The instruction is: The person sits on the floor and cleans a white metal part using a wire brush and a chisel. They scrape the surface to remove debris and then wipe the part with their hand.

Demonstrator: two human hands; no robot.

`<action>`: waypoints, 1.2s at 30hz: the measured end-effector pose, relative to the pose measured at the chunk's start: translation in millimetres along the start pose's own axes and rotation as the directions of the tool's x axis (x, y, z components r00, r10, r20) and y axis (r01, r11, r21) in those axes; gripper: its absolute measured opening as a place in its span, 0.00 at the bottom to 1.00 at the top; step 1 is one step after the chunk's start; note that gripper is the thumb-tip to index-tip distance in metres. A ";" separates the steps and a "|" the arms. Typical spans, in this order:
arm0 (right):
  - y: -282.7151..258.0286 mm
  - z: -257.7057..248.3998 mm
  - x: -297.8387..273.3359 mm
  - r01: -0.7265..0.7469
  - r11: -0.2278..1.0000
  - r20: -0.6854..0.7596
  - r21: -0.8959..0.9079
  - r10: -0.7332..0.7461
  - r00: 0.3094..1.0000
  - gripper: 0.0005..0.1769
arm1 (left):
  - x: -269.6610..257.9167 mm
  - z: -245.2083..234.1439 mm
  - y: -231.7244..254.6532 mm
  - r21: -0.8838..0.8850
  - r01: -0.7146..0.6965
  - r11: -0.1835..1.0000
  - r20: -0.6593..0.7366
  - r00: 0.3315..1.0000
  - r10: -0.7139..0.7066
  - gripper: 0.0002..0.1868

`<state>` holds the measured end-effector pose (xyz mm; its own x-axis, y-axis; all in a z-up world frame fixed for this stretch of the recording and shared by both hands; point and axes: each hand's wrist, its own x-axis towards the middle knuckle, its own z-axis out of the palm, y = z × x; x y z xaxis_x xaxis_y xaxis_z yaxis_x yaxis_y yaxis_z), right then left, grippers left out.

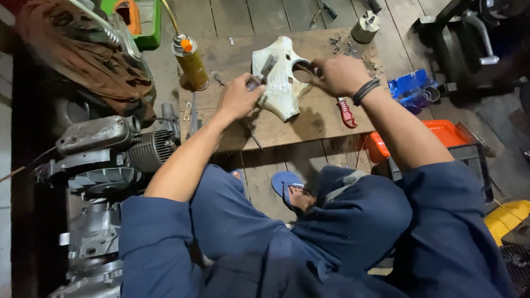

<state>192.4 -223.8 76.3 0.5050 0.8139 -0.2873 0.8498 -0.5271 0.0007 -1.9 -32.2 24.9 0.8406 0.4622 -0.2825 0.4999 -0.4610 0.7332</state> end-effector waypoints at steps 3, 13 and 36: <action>-33.7 -4.8 -14.8 0.165 0.972 -0.098 0.171 -0.149 0.984 0.33 | -10.3 0.7 2.3 -0.182 -0.281 0.942 -0.161 0.954 0.253 0.26; -69.5 45.3 -10.5 0.204 0.718 -0.184 0.666 -0.107 0.977 0.21 | -28.3 -5.7 7.1 -0.329 -0.338 0.882 -0.170 0.940 0.297 0.22; -45.8 84.9 -34.3 0.032 0.804 -0.170 0.594 0.086 0.982 0.17 | -25.5 -13.6 3.4 -0.103 -0.268 0.958 -0.099 0.961 0.258 0.20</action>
<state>123.4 -248.3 4.8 0.5946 0.7951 -0.1195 0.6096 -0.5428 -0.5777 -24.5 -35.3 43.0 0.9164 0.3998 -0.0210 0.2318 -0.4872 0.8420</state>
